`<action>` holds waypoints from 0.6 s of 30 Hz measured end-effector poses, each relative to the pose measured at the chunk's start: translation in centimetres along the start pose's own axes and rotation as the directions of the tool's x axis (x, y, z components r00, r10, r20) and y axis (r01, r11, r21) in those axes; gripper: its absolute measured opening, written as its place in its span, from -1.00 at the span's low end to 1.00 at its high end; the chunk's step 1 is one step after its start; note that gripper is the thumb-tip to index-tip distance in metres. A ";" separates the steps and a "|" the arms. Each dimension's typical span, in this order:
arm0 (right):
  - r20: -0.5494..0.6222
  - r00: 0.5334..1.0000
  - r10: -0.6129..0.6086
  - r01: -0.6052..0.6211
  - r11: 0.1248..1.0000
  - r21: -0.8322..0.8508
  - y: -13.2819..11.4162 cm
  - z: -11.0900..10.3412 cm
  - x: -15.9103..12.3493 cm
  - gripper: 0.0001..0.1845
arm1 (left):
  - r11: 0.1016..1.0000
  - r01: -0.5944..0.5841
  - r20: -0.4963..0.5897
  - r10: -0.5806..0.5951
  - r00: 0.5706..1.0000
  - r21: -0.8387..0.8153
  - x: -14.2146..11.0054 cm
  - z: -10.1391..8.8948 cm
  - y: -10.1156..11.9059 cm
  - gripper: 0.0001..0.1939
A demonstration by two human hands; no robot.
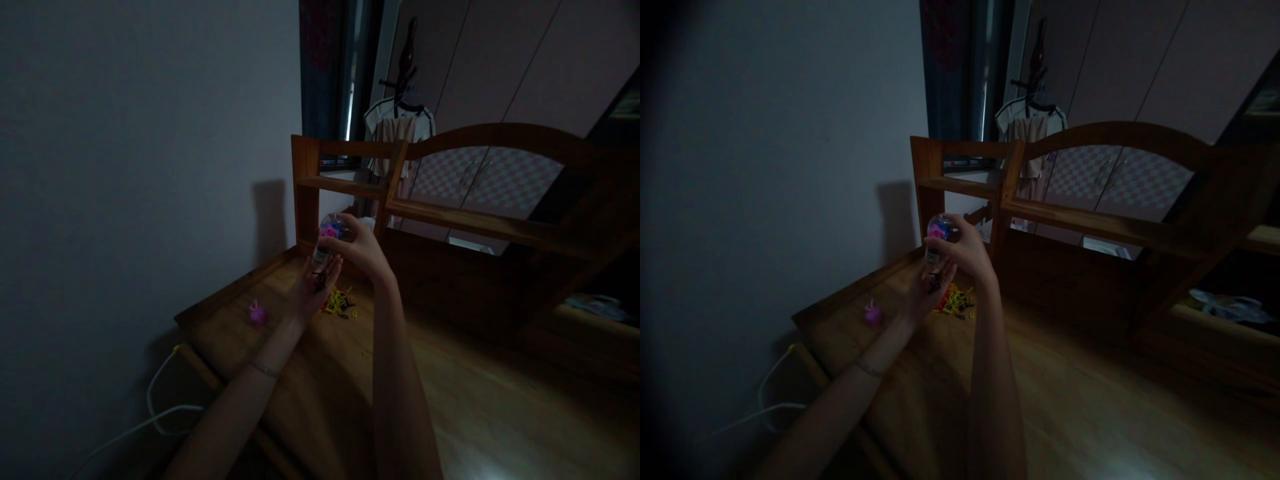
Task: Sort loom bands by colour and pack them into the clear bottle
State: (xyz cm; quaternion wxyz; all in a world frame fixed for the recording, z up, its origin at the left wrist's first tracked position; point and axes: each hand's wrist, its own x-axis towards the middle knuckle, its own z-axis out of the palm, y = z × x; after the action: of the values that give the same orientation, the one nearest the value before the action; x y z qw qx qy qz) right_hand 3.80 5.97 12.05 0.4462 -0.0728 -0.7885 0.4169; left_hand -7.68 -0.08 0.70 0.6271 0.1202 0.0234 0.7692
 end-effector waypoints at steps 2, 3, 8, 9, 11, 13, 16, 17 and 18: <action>-0.022 1.000 0.022 -0.022 1.000 0.021 0.3 0.0 0.1 -0.42 | 1.000 0.004 -0.014 -0.005 1.000 -0.016 0.0 -0.4 0.1 -0.53; -0.030 0.999 0.027 -0.026 0.999 0.026 0.5 0.0 0.2 -0.41 | 1.000 0.007 -0.015 -0.008 1.000 -0.021 0.0 -0.7 0.2 -0.51; -0.133 0.991 0.011 -0.018 0.999 -0.049 2.3 0.7 -0.1 -0.42 | 1.000 0.013 -0.068 -0.015 0.998 -0.021 0.6 -1.7 0.4 -0.48; -0.112 0.993 0.031 -0.041 0.995 -0.088 2.9 1.0 -0.3 -0.43 | 1.000 -0.009 -0.128 0.008 0.992 -0.006 0.8 -1.9 0.4 -0.50; -0.016 0.995 0.103 -0.105 0.978 -0.183 3.9 1.7 -0.6 -0.47 | 0.998 -0.056 -0.238 0.063 0.969 0.037 1.3 -2.3 0.4 -0.52; 0.031 0.991 0.134 -0.123 0.966 -0.226 4.1 2.4 -0.7 -0.49 | 0.995 -0.073 -0.279 0.090 0.956 0.070 1.5 -2.6 0.4 -0.50; -0.036 0.999 0.024 -0.030 0.987 -0.161 3.1 2.7 -0.3 -0.46 | 0.995 -0.045 -0.230 0.064 0.971 0.087 1.3 -2.9 0.6 -0.48; -0.053 0.999 -0.010 0.003 0.991 -0.131 2.6 2.7 -0.1 -0.45 | 0.995 -0.038 -0.210 0.057 0.976 0.094 1.2 -2.9 0.7 -0.49; -0.053 0.998 -0.025 0.019 0.993 -0.112 2.3 2.6 0.0 -0.45 | 0.994 -0.033 -0.190 0.051 0.980 0.101 1.1 -2.9 0.9 -0.50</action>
State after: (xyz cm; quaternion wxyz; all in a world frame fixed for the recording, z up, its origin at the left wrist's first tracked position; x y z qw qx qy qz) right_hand 1.17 5.89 9.72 0.4673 -0.1000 -0.7990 0.3650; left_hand -9.32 1.13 -1.77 0.5990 0.0761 0.1187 0.7883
